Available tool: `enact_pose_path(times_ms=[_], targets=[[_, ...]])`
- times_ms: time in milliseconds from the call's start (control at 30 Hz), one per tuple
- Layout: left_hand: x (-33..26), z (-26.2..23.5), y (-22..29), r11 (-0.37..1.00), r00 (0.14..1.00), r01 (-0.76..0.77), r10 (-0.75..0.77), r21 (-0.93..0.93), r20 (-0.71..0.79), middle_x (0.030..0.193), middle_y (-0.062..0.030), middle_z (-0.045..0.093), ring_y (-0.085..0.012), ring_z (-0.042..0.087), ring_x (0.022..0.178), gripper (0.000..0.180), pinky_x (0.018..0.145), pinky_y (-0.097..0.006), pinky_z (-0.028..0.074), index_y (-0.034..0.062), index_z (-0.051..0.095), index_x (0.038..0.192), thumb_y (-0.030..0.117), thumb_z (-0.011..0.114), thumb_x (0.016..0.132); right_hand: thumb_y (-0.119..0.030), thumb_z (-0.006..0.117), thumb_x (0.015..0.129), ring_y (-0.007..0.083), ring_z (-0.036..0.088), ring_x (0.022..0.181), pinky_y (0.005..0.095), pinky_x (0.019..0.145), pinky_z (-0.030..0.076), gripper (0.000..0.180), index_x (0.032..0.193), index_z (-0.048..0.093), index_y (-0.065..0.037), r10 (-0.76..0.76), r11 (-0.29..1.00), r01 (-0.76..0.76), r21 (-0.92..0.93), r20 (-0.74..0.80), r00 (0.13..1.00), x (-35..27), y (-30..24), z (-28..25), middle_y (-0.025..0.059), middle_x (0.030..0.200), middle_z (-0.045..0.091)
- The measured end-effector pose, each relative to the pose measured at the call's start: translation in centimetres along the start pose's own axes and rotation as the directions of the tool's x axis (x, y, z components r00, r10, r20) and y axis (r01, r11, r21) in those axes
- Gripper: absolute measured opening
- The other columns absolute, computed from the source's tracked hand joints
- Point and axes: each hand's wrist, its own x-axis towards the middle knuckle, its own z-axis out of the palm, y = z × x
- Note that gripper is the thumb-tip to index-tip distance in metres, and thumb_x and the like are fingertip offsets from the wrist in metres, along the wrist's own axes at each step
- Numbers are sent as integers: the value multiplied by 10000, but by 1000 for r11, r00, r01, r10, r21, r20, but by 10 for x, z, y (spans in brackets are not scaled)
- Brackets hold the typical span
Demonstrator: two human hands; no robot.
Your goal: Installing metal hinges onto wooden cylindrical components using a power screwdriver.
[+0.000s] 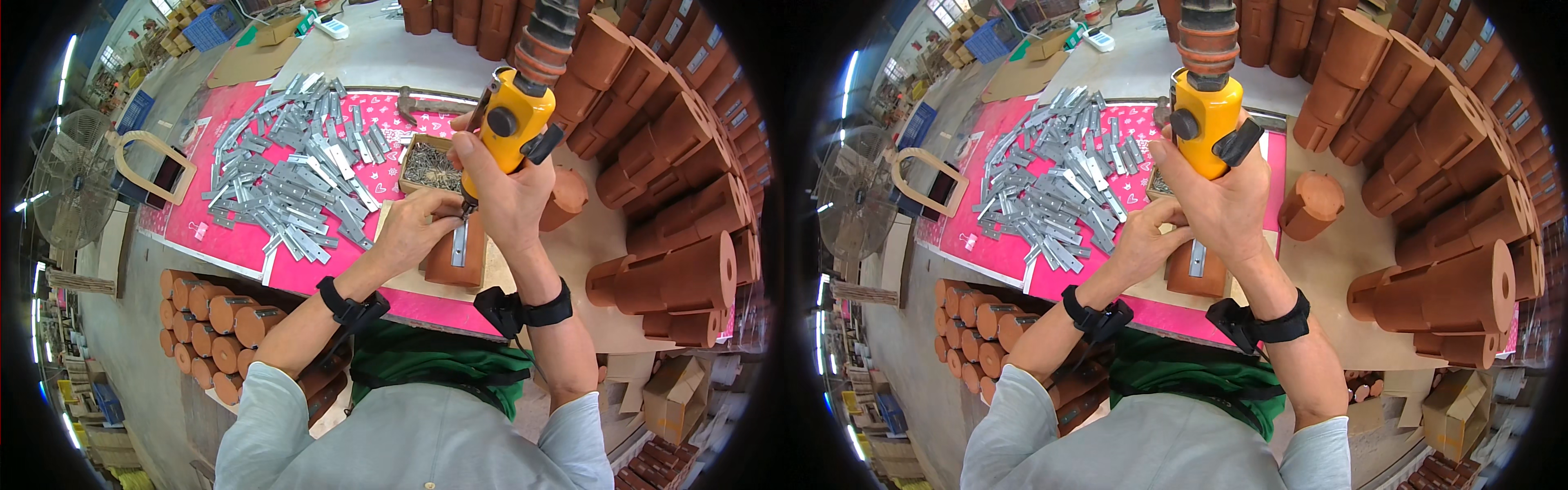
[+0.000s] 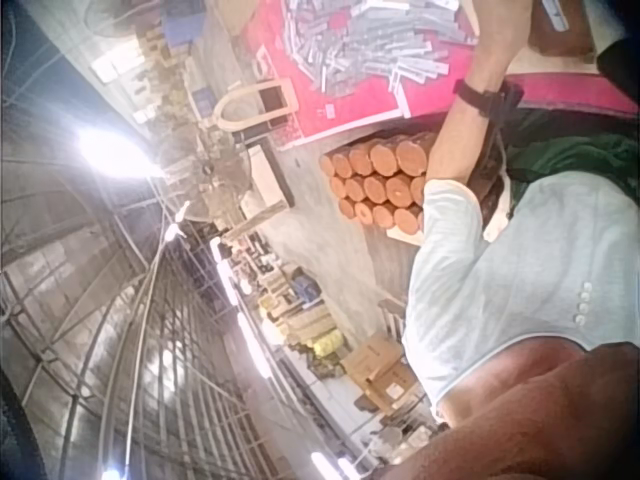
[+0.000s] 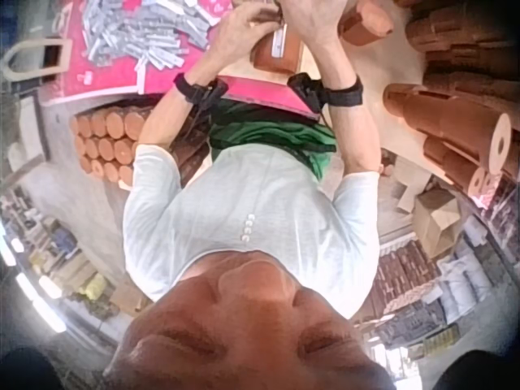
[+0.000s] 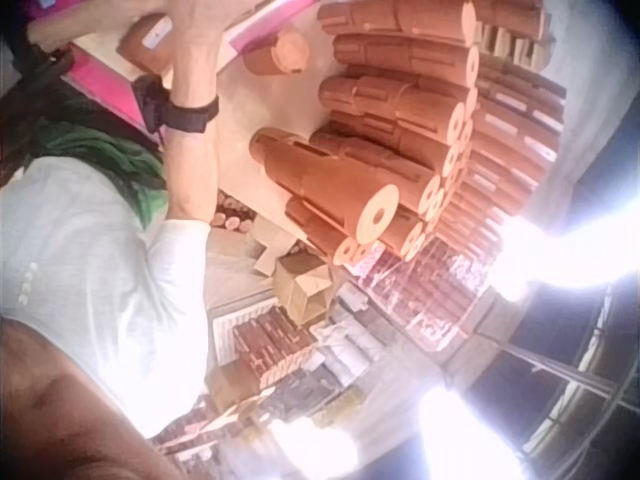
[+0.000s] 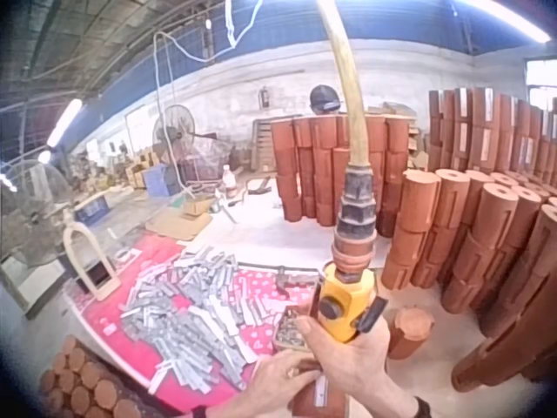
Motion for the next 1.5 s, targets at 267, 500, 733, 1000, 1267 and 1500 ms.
enact_pose_path(times_ms=[267, 500, 733, 1000, 1267, 1500], targets=[[0, -2, 2, 998, 997, 67, -67, -15, 24, 951, -125, 645, -248, 624, 901, 262, 812, -339, 501, 5, 632, 1013, 65, 685, 763, -24, 654, 835, 115, 601, 783, 251, 686, 513, 244, 1021, 498, -4, 14, 999, -13, -45, 34, 999, -4, 2, -2, 78, 985, 607], [-3, -3, -4, 987, 987, -20, -6, 161, 158, 1165, -143, 551, -305, 486, 1109, 609, 970, -390, 385, 40, 502, 1230, 172, 751, 690, -18, 650, 838, 108, 606, 775, 251, 695, 527, 263, 1044, 488, -4, -2, 994, 7, -110, 52, 999, -6, 1, -3, 70, 980, 606], [-2, -5, -6, 992, 978, 32, -56, 122, 199, 1235, -169, 514, -295, 504, 1153, 681, 963, -389, 391, 0, 440, 1267, 252, 756, 720, -3, 632, 844, 102, 612, 768, 235, 674, 527, 237, 1041, 499, 4, 15, 997, -9, -81, 68, 998, -5, 0, -1, 67, 992, 603], [-3, -1, -10, 996, 983, 53, -66, 78, 173, 1233, -149, 493, -300, 463, 1171, 783, 1005, -394, 371, 59, 383, 1354, 190, 767, 685, -15, 648, 839, 109, 625, 730, 238, 647, 530, 198, 996, 528, 2, 6, 991, -4, -130, 20, 1000, -7, 1, 0, 47, 871, 619], [-3, -2, -11, 995, 984, 61, -73, 76, 164, 1259, -162, 465, -307, 457, 1181, 790, 1013, -391, 368, 64, 375, 1356, 191, 767, 682, -35, 642, 846, 103, 617, 695, 229, 622, 510, 144, 951, 550, 1, 61, 996, -63, -70, -33, 998, -9, 6, -5, 37, 793, 616], [-4, 0, -12, 997, 985, 32, -43, 68, 166, 1246, -166, 467, -314, 458, 1176, 773, 1014, -391, 364, 68, 386, 1351, 197, 761, 687, -42, 636, 855, 100, 614, 692, 221, 612, 499, 131, 947, 552, -1, 21, 994, -23, -108, -22, 1000, -10, 7, -8, 35, 780, 618]])
